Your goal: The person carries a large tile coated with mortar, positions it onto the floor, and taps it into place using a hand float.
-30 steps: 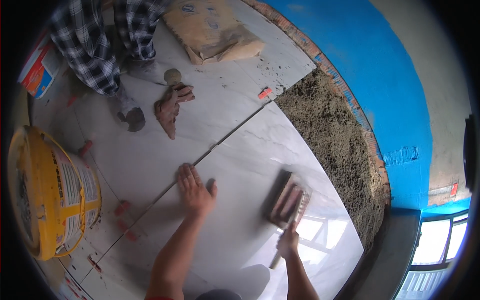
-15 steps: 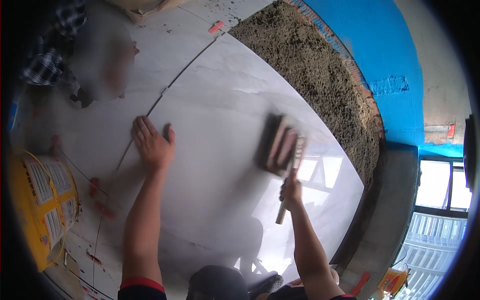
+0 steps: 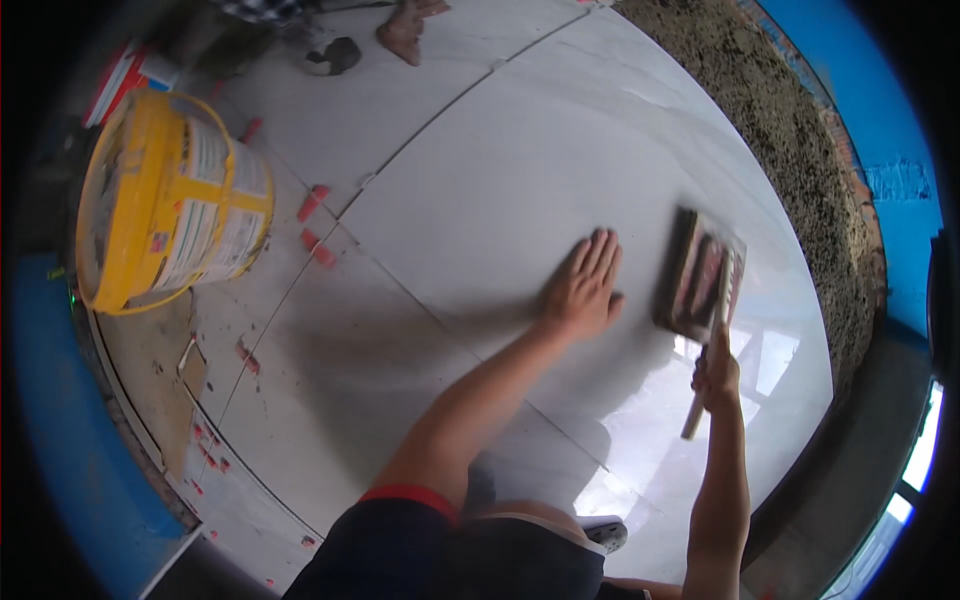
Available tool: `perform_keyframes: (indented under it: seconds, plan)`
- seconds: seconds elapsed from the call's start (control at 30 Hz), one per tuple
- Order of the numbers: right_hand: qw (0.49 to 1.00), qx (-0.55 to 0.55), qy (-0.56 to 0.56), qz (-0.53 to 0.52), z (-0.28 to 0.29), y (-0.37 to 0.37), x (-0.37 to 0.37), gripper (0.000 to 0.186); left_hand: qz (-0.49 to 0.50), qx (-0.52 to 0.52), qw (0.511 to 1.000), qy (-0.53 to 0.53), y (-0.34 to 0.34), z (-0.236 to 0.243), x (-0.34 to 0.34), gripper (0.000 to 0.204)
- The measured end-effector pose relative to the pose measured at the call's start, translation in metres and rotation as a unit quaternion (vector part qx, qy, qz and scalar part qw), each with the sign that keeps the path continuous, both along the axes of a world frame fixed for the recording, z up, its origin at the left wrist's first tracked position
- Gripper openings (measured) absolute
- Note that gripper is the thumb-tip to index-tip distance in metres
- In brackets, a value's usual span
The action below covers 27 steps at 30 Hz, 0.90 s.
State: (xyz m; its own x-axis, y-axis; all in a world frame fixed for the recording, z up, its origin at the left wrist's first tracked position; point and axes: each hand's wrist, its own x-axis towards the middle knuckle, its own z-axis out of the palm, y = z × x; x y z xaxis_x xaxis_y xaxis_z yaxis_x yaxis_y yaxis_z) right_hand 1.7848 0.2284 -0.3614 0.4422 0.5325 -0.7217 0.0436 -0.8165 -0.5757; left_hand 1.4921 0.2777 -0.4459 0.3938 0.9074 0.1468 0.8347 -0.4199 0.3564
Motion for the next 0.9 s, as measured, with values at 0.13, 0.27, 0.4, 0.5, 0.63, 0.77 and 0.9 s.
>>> perform_keyframes:
  seconds: [0.13,0.27,0.4,0.5,0.63,0.77,0.9]
  plan:
    - [0.995,-0.061,-0.044,0.059,0.063,-0.039,0.083,0.056,0.044,-0.013,0.999,0.011,-0.084,0.015,-0.012,0.082]
    - [0.99,-0.01,-0.142,-0.012,0.172,-0.051,0.173,0.056,0.048,-0.073,0.996,0.006,-0.097,0.015,-0.023,0.081]
    - [0.953,0.239,-0.15,-0.11,0.237,-0.087,0.227,0.052,0.02,-0.054,0.996,0.072,-0.095,0.01,-0.012,0.081]
    - [0.88,0.377,-0.218,-0.187,0.188,-0.116,0.23,0.056,0.006,-0.037,0.992,0.122,-0.095,0.013,-0.005,0.082]
    - [0.952,0.089,-0.223,-0.191,0.048,-0.203,0.18,0.063,0.003,-0.021,0.994,0.109,-0.096,0.013,0.001,0.081]
    - [0.948,-0.143,-0.004,-0.286,0.029,-0.287,0.168,0.068,-0.001,-0.001,0.994,0.109,-0.101,0.01,-0.004,0.082]
    - [0.976,-0.018,0.056,-0.212,0.117,-0.274,0.224,0.056,-0.036,0.017,0.993,0.115,-0.108,0.007,-0.006,0.082]
